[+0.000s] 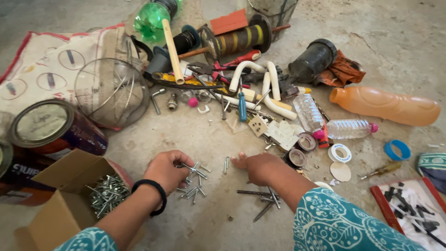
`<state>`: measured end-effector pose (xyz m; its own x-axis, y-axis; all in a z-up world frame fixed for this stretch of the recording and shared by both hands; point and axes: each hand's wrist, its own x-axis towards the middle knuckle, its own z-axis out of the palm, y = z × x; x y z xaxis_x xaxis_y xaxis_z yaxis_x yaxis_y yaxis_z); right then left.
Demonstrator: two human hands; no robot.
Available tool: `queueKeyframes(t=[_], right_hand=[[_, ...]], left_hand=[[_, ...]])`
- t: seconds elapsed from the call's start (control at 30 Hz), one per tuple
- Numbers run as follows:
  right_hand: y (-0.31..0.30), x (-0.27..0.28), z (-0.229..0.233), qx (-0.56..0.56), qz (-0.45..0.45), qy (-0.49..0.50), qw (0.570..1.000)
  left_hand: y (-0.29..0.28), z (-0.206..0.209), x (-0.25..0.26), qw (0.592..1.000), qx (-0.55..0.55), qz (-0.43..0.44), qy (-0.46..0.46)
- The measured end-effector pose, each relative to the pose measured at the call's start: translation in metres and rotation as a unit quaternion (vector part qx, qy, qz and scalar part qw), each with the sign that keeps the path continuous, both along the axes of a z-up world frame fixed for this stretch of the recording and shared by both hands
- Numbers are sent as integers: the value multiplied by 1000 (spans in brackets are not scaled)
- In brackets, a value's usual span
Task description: The person sorts a pile of metal screws on the floor, picking them up and placing them into a cardboard box. The person then closes the box and places it on a nearby ledge.
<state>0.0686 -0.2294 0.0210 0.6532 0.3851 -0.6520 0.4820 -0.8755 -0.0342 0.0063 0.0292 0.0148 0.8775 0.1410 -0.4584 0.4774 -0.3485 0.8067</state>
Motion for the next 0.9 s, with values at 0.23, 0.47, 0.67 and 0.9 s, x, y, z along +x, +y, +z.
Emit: queueKeyframes(t=[0.23, 0.47, 0.67, 0.9], right_hand=[[2, 1, 0, -10, 0, 6, 1000], [10, -1, 2, -37, -14, 24, 999], [9, -3, -1, -26, -22, 19, 999], [3, 9, -27, -6, -34, 34, 999]], left_hand=[[34, 36, -8, 999, -12, 1, -50], [87, 70, -32, 996, 59, 29, -58], [135, 62, -58, 989, 133, 68, -14], [145, 46, -67, 986, 105, 118, 52]])
